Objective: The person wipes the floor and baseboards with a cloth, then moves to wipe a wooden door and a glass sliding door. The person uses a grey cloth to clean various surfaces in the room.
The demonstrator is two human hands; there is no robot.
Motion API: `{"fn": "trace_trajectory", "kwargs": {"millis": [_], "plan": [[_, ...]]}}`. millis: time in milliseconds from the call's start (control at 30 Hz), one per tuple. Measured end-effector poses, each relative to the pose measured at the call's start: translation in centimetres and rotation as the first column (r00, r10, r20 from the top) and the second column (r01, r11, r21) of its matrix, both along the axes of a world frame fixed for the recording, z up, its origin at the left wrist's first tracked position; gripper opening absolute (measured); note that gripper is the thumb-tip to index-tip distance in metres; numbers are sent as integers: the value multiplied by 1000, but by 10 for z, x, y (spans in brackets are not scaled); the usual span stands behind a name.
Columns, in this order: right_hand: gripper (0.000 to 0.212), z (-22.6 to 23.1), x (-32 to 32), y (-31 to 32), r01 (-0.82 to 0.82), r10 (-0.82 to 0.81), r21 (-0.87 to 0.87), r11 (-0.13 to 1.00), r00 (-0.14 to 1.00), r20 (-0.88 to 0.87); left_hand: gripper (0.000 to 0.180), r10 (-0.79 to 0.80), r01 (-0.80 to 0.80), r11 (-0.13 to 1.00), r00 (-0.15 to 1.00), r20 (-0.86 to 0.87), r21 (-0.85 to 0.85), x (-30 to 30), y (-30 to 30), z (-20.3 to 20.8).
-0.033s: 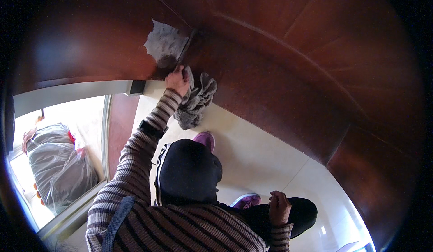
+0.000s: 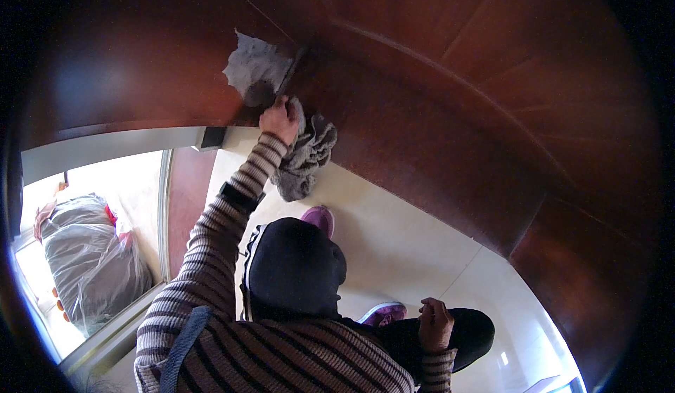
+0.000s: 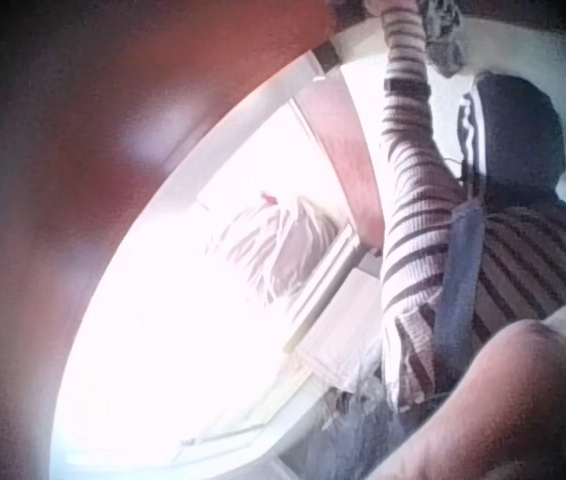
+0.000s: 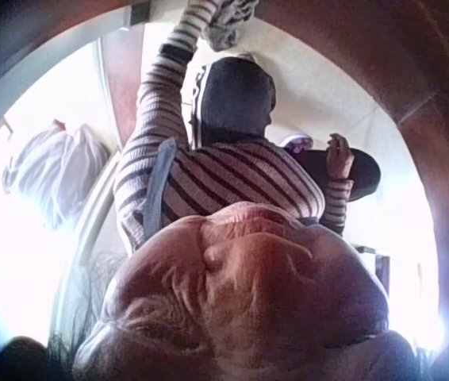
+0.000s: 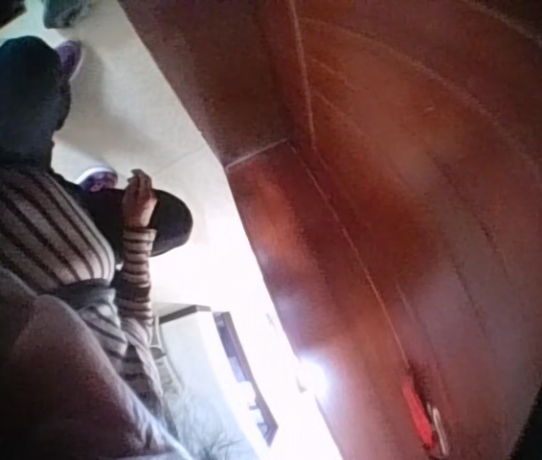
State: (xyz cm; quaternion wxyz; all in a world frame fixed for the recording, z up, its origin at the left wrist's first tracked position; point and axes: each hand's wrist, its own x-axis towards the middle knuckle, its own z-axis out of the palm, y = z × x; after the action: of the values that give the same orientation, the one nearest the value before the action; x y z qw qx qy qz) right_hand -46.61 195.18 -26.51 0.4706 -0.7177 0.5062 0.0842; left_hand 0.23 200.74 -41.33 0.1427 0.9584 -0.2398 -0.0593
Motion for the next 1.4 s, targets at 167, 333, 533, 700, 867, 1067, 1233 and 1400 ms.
{"fn": "trace_trajectory", "kwargs": {"millis": [167,333,533,700,867,1067,1233,1400], "plan": [[10,2,7,2,45,-45,-8,999,999,-17,39,-35,35,999,998,47,-12,53,-73,-45],[10,4,13,3,111,-105,63,992,991,-84,47,-472,401,761,881,11,510,70,-93,-93],[10,1,17,1,66,-66,-7,998,997,-34,40,-307,268,861,951,22,432,62,-115,-54],[9,1,12,4,41,-40,8,999,999,-35,22,-240,288,770,957,-159,570,81,-113,-28],[8,4,8,5,1,-5,-50,999,997,-73,18,-410,262,841,880,241,473,85,-101,-47],[10,-2,13,3,7,-8,-30,1000,998,-59,27,-268,301,813,953,-139,499,35,-86,-48],[12,-6,12,5,-25,23,-41,999,999,-45,36,-263,267,847,962,-73,460,68,-100,-50],[12,-5,11,2,7,-11,-54,999,997,-74,34,-199,256,834,966,-166,489,93,-124,-61]]}}
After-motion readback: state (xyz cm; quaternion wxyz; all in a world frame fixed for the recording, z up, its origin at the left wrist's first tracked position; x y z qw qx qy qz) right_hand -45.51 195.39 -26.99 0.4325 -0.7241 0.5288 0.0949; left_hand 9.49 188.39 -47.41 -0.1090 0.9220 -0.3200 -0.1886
